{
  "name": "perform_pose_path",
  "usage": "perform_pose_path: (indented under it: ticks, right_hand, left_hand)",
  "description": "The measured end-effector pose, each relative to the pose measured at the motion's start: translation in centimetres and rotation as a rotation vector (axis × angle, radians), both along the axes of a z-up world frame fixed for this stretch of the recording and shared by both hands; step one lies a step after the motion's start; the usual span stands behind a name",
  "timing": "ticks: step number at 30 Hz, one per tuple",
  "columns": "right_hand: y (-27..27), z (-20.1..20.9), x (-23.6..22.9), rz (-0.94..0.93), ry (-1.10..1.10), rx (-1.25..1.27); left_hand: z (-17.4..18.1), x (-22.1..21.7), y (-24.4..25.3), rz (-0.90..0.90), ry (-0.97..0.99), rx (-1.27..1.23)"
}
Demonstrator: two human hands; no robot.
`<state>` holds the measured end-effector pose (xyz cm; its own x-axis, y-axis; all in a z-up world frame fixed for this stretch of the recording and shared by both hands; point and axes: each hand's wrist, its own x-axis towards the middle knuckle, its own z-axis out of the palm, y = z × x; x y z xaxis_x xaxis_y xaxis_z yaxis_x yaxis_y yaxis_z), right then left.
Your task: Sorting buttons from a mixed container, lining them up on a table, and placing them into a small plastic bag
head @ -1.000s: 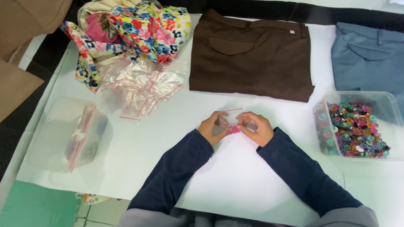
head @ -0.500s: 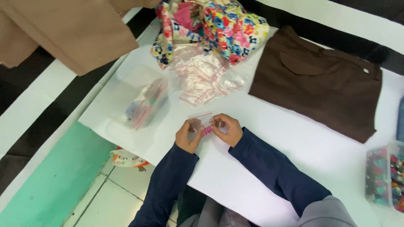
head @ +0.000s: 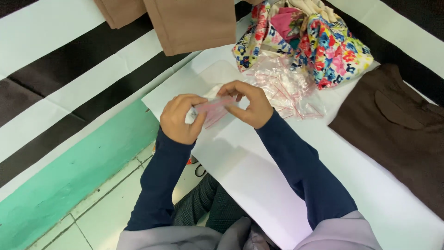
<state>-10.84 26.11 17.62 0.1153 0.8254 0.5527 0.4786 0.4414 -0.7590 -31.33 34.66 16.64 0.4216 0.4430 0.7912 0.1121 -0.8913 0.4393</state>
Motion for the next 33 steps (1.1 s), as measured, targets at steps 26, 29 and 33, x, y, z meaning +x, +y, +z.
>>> perform_pose_path:
  ticks: [26, 29, 33]
  right_hand:
    - [12.2, -7.0, 8.7, -0.279, -0.562, -0.184]
    - [11.1, -8.1, 9.2, -0.399, -0.854, -0.267]
    - [10.3, -9.1, 9.2, -0.475, -1.038, -0.303]
  left_hand:
    - [-8.2, 9.3, 10.6, 0.15, 0.656, -0.104]
    - [-7.6, 8.8, 9.9, 0.037, 0.7, -0.262]
    - [-8.2, 8.8, 10.1, 0.018, 0.76, -0.319]
